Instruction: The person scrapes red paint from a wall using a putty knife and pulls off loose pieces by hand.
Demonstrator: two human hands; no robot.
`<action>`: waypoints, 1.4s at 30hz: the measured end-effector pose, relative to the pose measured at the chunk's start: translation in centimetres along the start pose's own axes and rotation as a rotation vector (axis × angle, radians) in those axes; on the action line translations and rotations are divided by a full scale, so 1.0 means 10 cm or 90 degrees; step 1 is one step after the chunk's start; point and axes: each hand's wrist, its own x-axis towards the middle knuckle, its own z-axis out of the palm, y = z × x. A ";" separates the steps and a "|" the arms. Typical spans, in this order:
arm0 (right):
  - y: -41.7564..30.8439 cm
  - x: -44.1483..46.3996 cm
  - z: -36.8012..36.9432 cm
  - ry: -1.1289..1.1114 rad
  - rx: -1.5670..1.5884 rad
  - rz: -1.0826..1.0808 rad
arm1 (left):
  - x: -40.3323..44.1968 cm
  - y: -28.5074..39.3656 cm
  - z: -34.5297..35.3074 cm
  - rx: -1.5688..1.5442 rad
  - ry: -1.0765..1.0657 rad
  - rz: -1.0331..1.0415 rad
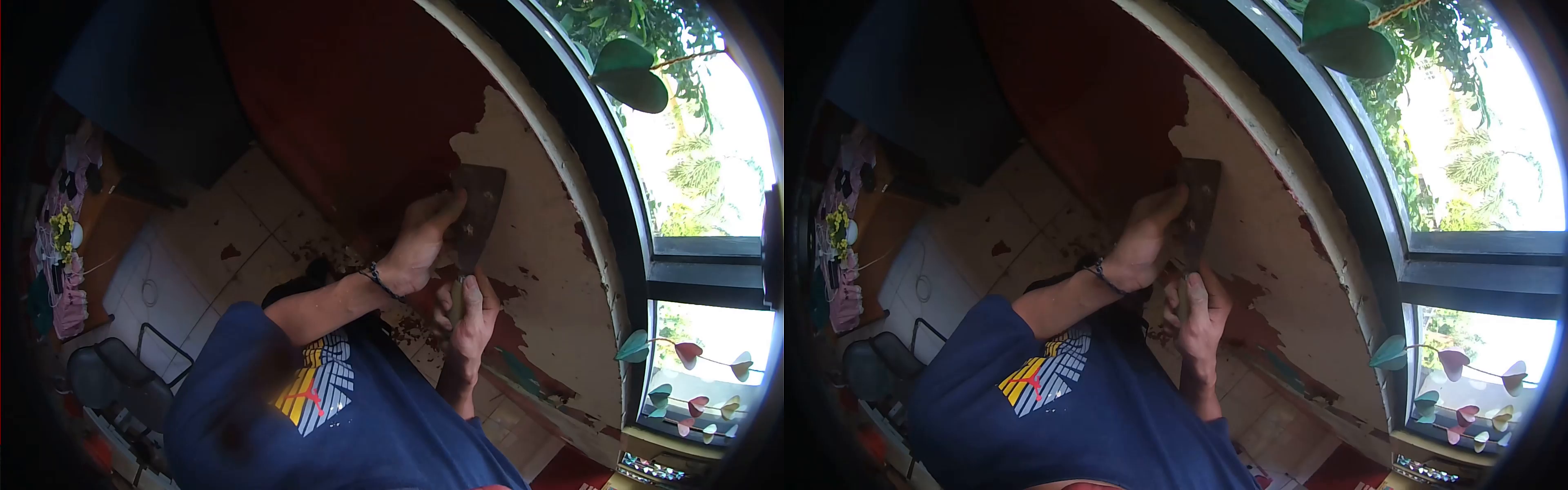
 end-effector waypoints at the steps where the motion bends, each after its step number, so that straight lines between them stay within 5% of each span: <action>1: -0.02 -0.01 0.01 -0.009 -0.010 0.004 | 0.00 -0.03 -0.01 -0.003 0.001 -0.006; 17: 0.20 0.11 0.07 0.008 -0.046 -0.063 | 0.05 0.06 -0.17 0.045 0.033 0.017; 29: 0.05 -0.15 -0.09 0.004 -0.012 -0.007 | -0.08 0.00 -0.01 0.076 -0.032 -0.082; 42: -0.04 0.01 0.01 -0.011 -0.028 0.033 | 0.02 0.07 -0.07 0.048 0.005 -0.029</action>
